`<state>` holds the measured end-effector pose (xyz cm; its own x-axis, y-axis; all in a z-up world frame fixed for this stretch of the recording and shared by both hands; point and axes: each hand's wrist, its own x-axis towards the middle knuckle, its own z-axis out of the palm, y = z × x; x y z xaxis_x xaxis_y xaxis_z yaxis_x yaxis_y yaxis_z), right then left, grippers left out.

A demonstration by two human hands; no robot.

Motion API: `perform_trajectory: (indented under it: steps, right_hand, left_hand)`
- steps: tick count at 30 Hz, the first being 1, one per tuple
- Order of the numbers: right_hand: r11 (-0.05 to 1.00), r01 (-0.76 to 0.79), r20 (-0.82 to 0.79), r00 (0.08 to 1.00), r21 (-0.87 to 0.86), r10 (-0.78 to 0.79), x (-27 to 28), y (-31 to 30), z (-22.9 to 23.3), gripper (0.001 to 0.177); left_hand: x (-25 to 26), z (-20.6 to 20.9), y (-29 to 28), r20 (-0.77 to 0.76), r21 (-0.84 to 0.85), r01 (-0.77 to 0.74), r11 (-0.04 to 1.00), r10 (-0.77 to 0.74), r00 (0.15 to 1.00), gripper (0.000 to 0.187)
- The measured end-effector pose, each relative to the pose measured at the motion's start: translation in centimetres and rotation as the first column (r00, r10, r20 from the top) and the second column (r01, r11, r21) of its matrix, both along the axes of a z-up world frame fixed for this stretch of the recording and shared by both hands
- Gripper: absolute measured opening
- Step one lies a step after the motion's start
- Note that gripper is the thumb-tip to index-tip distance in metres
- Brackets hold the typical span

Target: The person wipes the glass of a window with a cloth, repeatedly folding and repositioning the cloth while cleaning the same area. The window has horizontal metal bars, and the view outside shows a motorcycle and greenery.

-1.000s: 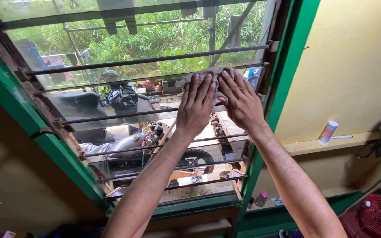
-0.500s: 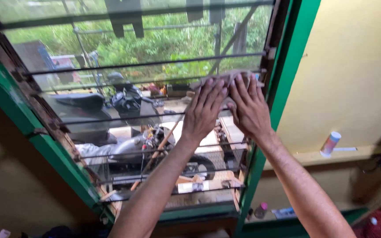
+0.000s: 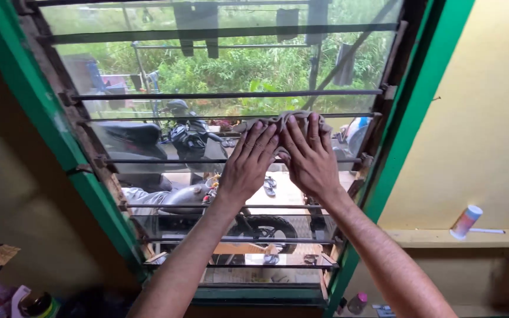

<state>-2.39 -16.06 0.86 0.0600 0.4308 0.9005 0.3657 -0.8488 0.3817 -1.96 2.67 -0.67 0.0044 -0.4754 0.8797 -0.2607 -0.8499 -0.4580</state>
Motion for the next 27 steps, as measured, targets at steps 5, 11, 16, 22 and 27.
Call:
perform_trajectory:
  steps: [5,11,16,22,27]
  right_hand:
    - [0.998,-0.058,-0.017,0.998,0.011,0.058,0.1,5.5,0.0,0.054]
    - [0.988,-0.154,-0.049,0.987,0.020,0.155,-0.6,12.5,0.0,0.050]
    - [0.986,-0.166,-0.053,0.985,0.020,0.166,-0.3,18.4,0.0,0.050]
    - [0.984,-0.174,-0.017,0.984,0.032,0.175,-0.2,24.7,0.1,0.048]
    - [0.976,-0.208,0.009,0.978,0.058,0.208,-0.6,30.2,0.3,0.047]
  left_hand:
    - [-1.7,0.2,5.1,-0.011,-0.021,-0.031,0.999,0.031,0.999,0.044]
    - [-2.5,-0.4,12.2,-0.007,-0.027,-0.095,0.995,0.095,0.995,0.043]
    - [-2.6,-0.5,17.9,-0.011,-0.036,-0.116,0.993,0.116,0.993,0.042]
    - [-2.4,-0.9,23.8,-0.024,-0.066,-0.062,0.996,0.061,0.998,0.043]
    - [-1.3,-2.7,28.0,-0.009,-0.193,-0.077,0.978,0.077,0.997,0.045]
